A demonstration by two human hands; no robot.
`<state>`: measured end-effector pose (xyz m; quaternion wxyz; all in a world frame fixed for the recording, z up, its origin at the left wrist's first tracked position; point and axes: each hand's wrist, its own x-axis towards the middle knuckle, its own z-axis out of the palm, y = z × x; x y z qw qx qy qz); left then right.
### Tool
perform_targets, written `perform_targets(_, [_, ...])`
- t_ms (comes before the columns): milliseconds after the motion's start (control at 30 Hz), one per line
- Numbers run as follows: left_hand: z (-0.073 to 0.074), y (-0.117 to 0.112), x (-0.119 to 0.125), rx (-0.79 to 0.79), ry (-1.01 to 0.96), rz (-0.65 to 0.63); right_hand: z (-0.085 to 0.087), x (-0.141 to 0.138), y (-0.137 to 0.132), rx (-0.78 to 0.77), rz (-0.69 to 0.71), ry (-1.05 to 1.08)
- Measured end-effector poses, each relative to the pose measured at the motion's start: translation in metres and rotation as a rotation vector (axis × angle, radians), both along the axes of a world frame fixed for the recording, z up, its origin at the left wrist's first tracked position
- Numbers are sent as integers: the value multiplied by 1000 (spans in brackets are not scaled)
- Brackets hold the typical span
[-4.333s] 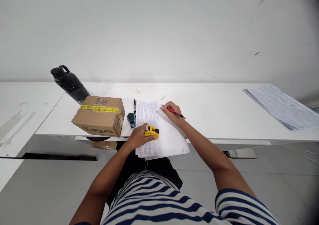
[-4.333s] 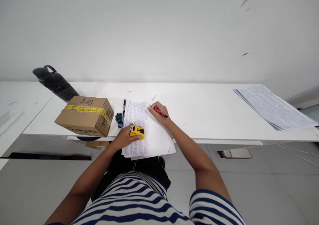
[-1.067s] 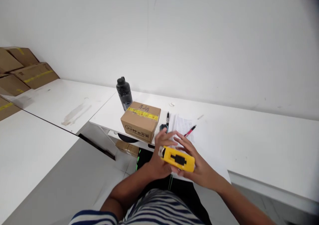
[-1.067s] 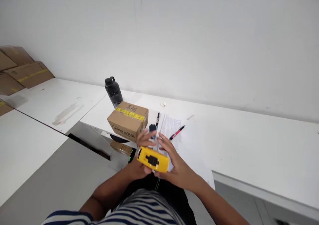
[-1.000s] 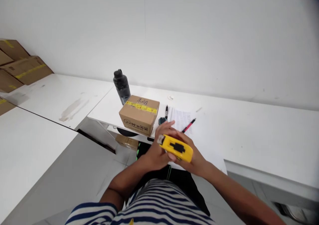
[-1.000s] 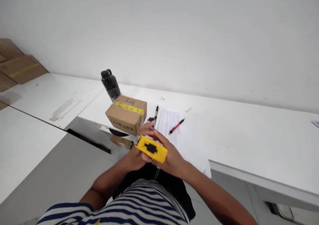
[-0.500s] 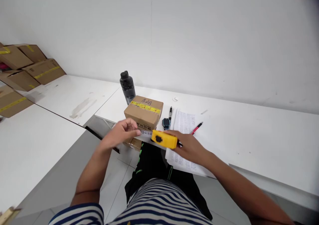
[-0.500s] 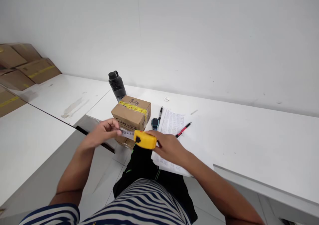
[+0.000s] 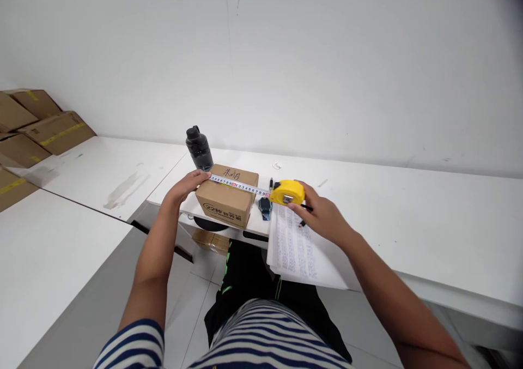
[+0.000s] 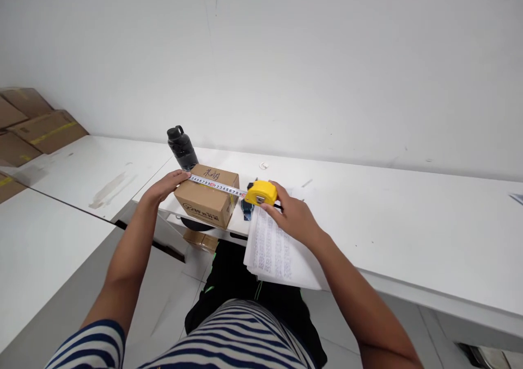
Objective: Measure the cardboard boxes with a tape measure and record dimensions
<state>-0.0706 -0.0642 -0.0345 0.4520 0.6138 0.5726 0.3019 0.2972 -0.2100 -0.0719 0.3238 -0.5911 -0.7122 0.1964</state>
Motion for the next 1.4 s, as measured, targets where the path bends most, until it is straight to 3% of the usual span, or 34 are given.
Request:
perform_targets(167, [1, -6, -1, 112, 54, -27, 5, -37, 19, 49, 21, -83])
perform_targets(300, [9, -16, 0, 220, 160, -30, 1, -45, 25, 60, 22, -73])
perform_targets(433, [17, -23, 7, 276, 274, 10, -2, -39, 20, 58, 11, -35])
perform_targets(567, [27, -29, 0, 260, 201, 66, -2, -22, 24, 43, 49, 79])
perform_targets(667, [33, -48, -21, 294, 42, 153, -1, -2, 41, 59, 133, 339])
perform_targets(733, [32, -74, -34, 309, -56, 181, -1, 10, 57, 56, 169, 538])
perform_targets(800, [25, -107, -39, 286, -70, 134, 0, 17, 76, 42, 174, 690])
perform_targets(900, [4, -153, -20, 203, 71, 39, 4, 9, 114, -3, 242, 866])
perform_targets(1000, [-20, -174, 17, 366, 269, 121, 8, -18, 163, -81, 347, 1092])
perform_targets(1133, [-42, -163, 55, 705, 545, 292, 0, -66, 222, -252, 364, 1360])
perform_targets(1267, [-48, -138, 66, 879, 521, 455, -19, -106, 239, -399, 380, 1442])
perform_targets(1400, [-50, -118, 70, 829, 533, 312, -35, -125, 227, -452, 475, 1437])
